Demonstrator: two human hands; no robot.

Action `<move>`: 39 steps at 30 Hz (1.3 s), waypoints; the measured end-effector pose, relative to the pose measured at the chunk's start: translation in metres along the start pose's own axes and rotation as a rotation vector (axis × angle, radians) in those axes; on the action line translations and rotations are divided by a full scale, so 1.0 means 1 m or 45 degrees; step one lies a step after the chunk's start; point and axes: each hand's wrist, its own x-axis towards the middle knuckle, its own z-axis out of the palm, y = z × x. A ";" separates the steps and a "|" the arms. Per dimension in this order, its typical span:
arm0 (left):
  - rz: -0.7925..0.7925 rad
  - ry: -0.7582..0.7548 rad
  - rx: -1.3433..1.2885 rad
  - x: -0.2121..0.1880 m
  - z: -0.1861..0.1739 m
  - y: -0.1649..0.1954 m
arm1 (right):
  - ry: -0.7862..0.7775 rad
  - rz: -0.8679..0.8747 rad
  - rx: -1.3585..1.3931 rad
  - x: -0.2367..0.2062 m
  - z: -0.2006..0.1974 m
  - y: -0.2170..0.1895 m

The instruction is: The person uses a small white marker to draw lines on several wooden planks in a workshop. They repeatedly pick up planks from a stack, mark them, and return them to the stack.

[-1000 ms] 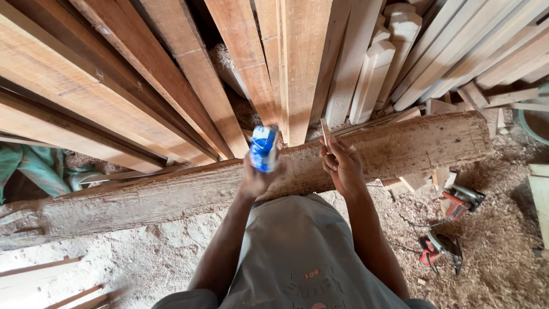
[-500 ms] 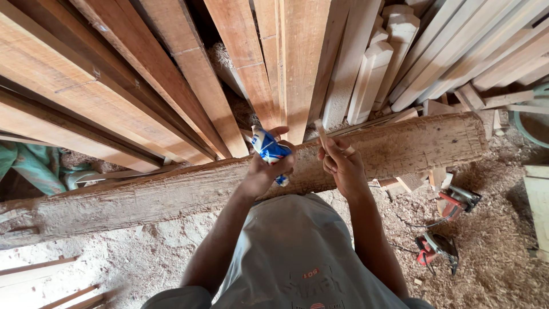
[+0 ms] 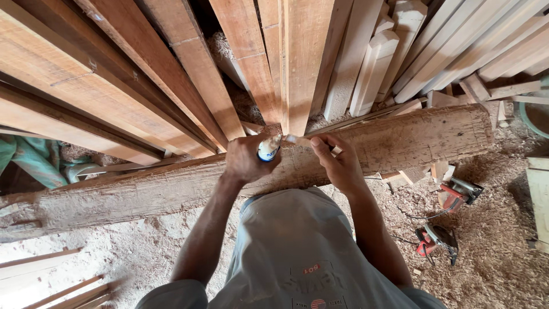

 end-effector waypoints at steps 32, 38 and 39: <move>0.026 -0.627 0.883 0.037 -0.054 -0.041 | -0.246 0.205 0.640 0.037 0.019 0.029; 0.042 0.342 -0.251 0.110 -0.086 -0.070 | -0.248 0.152 1.005 0.043 0.018 0.048; -0.148 0.424 -0.384 0.126 -0.093 -0.074 | -0.239 0.148 1.024 0.043 0.018 0.049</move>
